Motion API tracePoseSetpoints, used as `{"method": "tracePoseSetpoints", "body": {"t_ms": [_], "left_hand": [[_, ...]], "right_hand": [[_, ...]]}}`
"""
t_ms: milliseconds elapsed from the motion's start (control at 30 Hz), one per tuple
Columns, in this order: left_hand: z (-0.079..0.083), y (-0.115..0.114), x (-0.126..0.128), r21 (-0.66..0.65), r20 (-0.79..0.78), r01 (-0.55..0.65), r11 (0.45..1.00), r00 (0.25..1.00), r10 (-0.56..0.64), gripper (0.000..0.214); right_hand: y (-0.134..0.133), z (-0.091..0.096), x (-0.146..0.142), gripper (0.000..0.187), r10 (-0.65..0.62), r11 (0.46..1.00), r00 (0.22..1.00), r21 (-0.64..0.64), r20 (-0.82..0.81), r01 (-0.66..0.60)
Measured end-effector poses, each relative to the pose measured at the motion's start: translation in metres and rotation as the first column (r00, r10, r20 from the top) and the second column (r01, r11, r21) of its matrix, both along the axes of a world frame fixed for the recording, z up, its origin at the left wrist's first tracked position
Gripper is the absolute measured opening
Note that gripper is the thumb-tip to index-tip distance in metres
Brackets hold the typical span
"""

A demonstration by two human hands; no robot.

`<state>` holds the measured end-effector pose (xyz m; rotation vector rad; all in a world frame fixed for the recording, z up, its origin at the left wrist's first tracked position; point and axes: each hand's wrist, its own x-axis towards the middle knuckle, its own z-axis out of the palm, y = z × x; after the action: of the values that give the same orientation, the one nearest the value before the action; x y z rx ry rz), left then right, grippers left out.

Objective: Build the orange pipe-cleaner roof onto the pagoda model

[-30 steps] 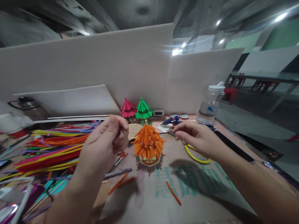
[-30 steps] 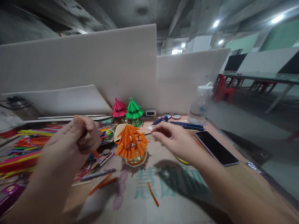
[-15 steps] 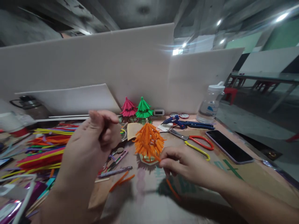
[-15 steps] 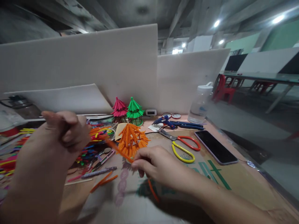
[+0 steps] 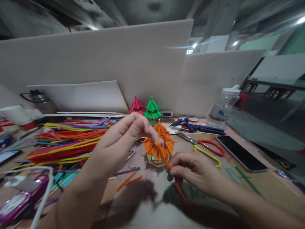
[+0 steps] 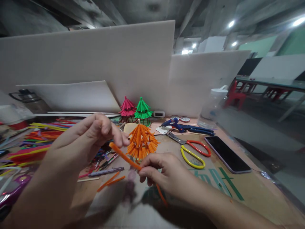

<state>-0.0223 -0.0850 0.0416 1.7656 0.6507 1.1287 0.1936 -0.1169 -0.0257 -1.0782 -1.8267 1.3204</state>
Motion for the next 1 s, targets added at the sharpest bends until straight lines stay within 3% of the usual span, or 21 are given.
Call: {"method": "tracePoseSetpoints", "body": {"t_ms": [67, 200, 300, 433, 567, 667, 800, 900, 1000], "left_hand": [[0.003, 0.002, -0.004, -0.007, -0.037, 0.044, 0.999, 0.998, -0.044, 0.03], [0.006, 0.0, -0.002, -0.014, -0.257, 0.139, 0.99, 0.956, -0.138, 0.022], [0.005, -0.001, 0.001, -0.035, -0.163, 0.12, 0.992, 0.979, -0.124, 0.024], [0.006, 0.004, -0.003, -0.081, 0.152, -0.024, 0.996, 0.988, 0.037, 0.023], [0.01, 0.015, -0.012, -0.08, 0.215, -0.204, 0.976, 0.952, 0.217, 0.027], [0.009, 0.025, -0.018, -0.025, 0.206, -0.321, 0.947, 0.925, 0.319, 0.028], [0.001, 0.034, -0.018, 0.104, -0.012, -0.484, 0.869, 0.873, 0.487, 0.024], [-0.005, 0.038, -0.011, 0.233, -0.213, -0.51, 0.828, 0.804, 0.555, 0.027], [-0.01, 0.046, -0.002, 0.314, -0.284, -0.488, 0.815, 0.771, 0.571, 0.03]], "right_hand": [[-0.001, -0.001, -0.002, 0.019, -0.011, 0.998, 0.998, -0.057, -0.069, 0.007], [-0.003, -0.005, -0.006, 0.023, -0.046, 0.996, 0.99, -0.078, -0.136, 0.035], [-0.003, -0.006, -0.007, 0.021, -0.034, 0.997, 0.99, -0.074, -0.135, 0.024], [-0.002, 0.001, -0.001, 0.015, 0.042, 0.999, 0.999, -0.023, 0.014, -0.042], [-0.004, 0.015, 0.016, 0.009, 0.133, 0.991, 0.966, -0.008, 0.222, -0.134], [-0.001, 0.018, 0.036, 0.008, 0.122, 0.978, 0.901, 0.105, 0.416, -0.181], [0.018, 0.014, 0.067, 0.023, -0.095, 0.921, 0.769, 0.349, 0.632, -0.172], [0.043, 0.013, 0.09, 0.025, -0.331, 0.873, 0.709, 0.487, 0.622, -0.019], [0.068, 0.009, 0.107, 0.021, -0.506, 0.818, 0.665, 0.55, 0.55, 0.168]]}}
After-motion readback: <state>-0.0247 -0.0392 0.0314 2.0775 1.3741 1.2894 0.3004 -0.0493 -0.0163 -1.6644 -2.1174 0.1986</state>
